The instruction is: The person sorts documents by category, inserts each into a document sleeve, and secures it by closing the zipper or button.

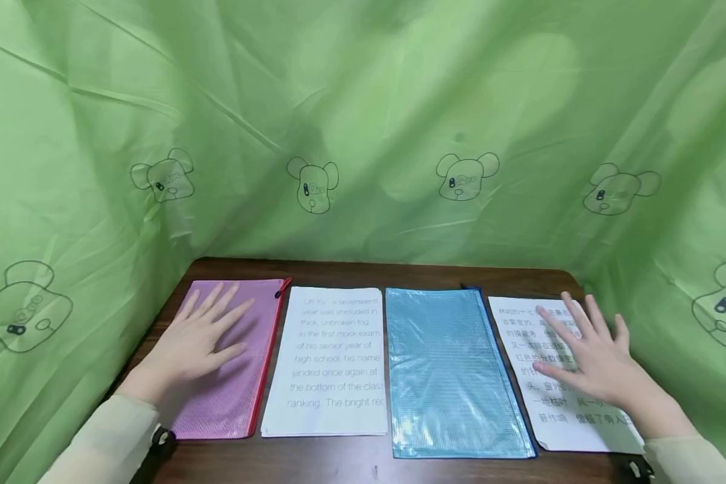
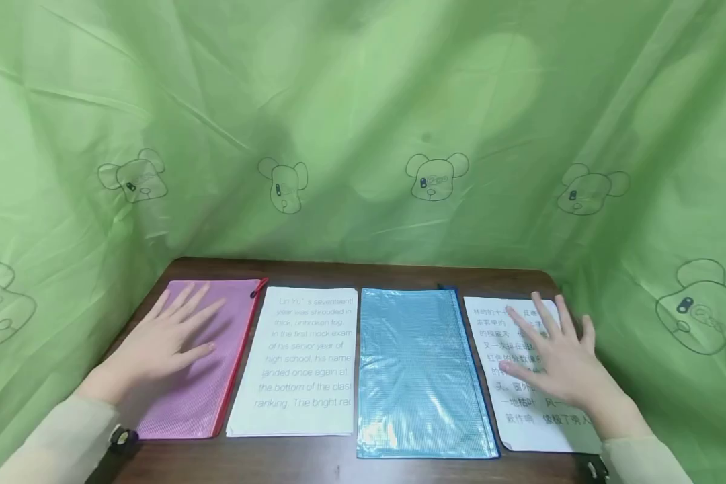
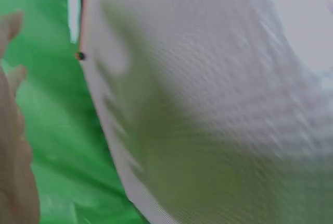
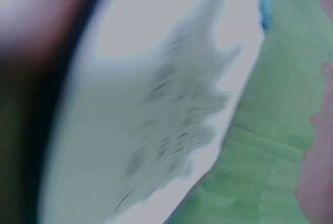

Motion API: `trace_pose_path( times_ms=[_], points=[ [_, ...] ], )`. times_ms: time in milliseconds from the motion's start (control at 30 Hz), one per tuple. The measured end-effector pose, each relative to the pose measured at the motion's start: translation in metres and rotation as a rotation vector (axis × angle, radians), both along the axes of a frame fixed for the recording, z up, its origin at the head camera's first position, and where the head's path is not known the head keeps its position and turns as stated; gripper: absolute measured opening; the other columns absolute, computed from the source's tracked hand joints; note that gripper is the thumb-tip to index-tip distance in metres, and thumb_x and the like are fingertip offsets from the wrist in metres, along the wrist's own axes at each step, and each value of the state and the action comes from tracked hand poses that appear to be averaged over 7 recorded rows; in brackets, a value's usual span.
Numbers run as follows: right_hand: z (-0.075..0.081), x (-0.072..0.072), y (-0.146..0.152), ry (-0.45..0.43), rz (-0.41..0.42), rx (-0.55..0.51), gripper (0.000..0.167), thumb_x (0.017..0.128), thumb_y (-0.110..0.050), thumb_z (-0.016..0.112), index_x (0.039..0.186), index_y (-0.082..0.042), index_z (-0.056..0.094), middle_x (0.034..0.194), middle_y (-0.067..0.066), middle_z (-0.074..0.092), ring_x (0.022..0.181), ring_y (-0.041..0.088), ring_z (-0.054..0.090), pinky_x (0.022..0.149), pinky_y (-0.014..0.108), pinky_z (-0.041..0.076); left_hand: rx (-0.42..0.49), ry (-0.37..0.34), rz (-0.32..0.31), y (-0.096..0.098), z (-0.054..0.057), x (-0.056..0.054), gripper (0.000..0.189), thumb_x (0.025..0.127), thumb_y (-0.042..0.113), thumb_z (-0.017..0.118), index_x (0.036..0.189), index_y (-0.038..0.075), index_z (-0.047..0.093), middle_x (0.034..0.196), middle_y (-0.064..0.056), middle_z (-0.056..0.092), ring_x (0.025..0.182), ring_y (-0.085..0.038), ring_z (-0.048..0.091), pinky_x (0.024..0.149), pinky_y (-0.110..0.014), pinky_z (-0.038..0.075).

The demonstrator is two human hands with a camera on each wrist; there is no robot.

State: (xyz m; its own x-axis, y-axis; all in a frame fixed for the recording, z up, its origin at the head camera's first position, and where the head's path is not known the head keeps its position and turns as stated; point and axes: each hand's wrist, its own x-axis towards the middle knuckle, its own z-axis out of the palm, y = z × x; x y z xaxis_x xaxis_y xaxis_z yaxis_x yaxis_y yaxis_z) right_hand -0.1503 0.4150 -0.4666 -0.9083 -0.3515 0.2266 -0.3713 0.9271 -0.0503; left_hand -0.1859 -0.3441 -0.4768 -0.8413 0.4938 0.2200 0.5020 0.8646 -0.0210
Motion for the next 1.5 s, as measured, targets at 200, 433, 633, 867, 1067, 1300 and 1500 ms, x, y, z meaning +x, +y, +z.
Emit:
trace_pose_path(
  times_ms=[200, 433, 633, 867, 1067, 1300, 1500],
  points=[
    [0.019, -0.014, -0.033, -0.023, -0.08, -0.155, 0.116, 0.092, -0.061, 0.08, 0.177, -0.034, 0.006, 0.182, 0.015, -0.014, 0.163, 0.051, -0.019, 0.112, 0.089, -0.013, 0.101, -0.062, 0.074, 0.024, 0.021, -0.006, 0.092, 0.101, 0.058, 0.069, 0.175, 0.024, 0.027, 0.184, -0.009, 0.0, 0.167, -0.043, 0.006, 0.131, -0.063, -0.008],
    [0.029, -0.022, -0.118, -0.116, 0.046, -0.234, 0.117, 0.091, -0.062, 0.081, 0.177, -0.034, 0.008, 0.182, 0.019, -0.003, 0.165, 0.052, -0.004, 0.113, 0.092, 0.004, 0.328, -0.134, 0.159, 0.059, 0.02, -0.012, 0.09, 0.103, 0.056, 0.067, 0.175, 0.021, 0.026, 0.183, -0.013, -0.001, 0.165, -0.048, 0.009, 0.124, -0.078, 0.014],
    [0.013, -0.027, -0.188, -0.162, 0.154, -0.264, 0.124, 0.081, -0.068, 0.089, 0.177, -0.033, 0.017, 0.178, 0.022, 0.022, 0.16, 0.053, 0.021, 0.115, 0.088, 0.019, 0.49, -0.236, 0.224, 0.084, 0.008, -0.005, 0.091, 0.102, 0.059, 0.068, 0.17, 0.009, 0.033, 0.175, -0.028, 0.029, 0.156, -0.055, 0.032, 0.121, -0.078, 0.027],
    [0.001, -0.035, -0.243, -0.289, 0.13, -0.359, 0.11, 0.084, -0.065, 0.088, 0.17, -0.017, 0.04, 0.167, 0.019, 0.046, 0.153, 0.049, 0.04, 0.115, 0.075, 0.039, 0.537, -0.311, 0.283, 0.1, -0.001, 0.001, 0.089, 0.098, 0.055, 0.076, 0.165, 0.008, 0.04, 0.151, -0.027, 0.055, 0.135, -0.044, 0.058, 0.108, -0.067, 0.048],
    [-0.008, -0.04, -0.273, -0.393, 0.119, -0.488, 0.077, 0.096, -0.044, 0.085, 0.156, -0.005, 0.057, 0.143, 0.011, 0.068, 0.122, 0.029, 0.068, 0.096, 0.049, 0.059, 0.553, -0.346, 0.27, 0.112, -0.003, -0.003, 0.087, 0.099, 0.054, 0.075, 0.163, 0.006, 0.042, 0.143, -0.023, 0.061, 0.125, -0.037, 0.063, 0.103, -0.06, 0.052],
    [-0.017, -0.036, -0.291, -0.371, 0.09, -0.527, 0.064, 0.093, -0.034, 0.089, 0.146, -0.006, 0.066, 0.12, 0.006, 0.07, 0.092, 0.016, 0.065, 0.076, 0.034, 0.056, 0.55, -0.328, 0.285, 0.118, -0.004, -0.004, 0.072, 0.1, 0.032, 0.077, 0.157, 0.001, 0.046, 0.115, -0.016, 0.067, 0.104, -0.03, 0.063, 0.092, -0.052, 0.053],
    [-0.026, -0.034, -0.292, -0.404, 0.053, -0.537, 0.065, 0.092, -0.034, 0.09, 0.146, -0.007, 0.066, 0.117, 0.004, 0.069, 0.087, 0.012, 0.061, 0.073, 0.034, 0.054, 0.539, -0.353, 0.295, 0.122, -0.009, -0.003, 0.069, 0.099, 0.029, 0.076, 0.155, 0.0, 0.048, 0.109, -0.012, 0.067, 0.097, -0.027, 0.064, 0.088, -0.049, 0.053]
  ],
)
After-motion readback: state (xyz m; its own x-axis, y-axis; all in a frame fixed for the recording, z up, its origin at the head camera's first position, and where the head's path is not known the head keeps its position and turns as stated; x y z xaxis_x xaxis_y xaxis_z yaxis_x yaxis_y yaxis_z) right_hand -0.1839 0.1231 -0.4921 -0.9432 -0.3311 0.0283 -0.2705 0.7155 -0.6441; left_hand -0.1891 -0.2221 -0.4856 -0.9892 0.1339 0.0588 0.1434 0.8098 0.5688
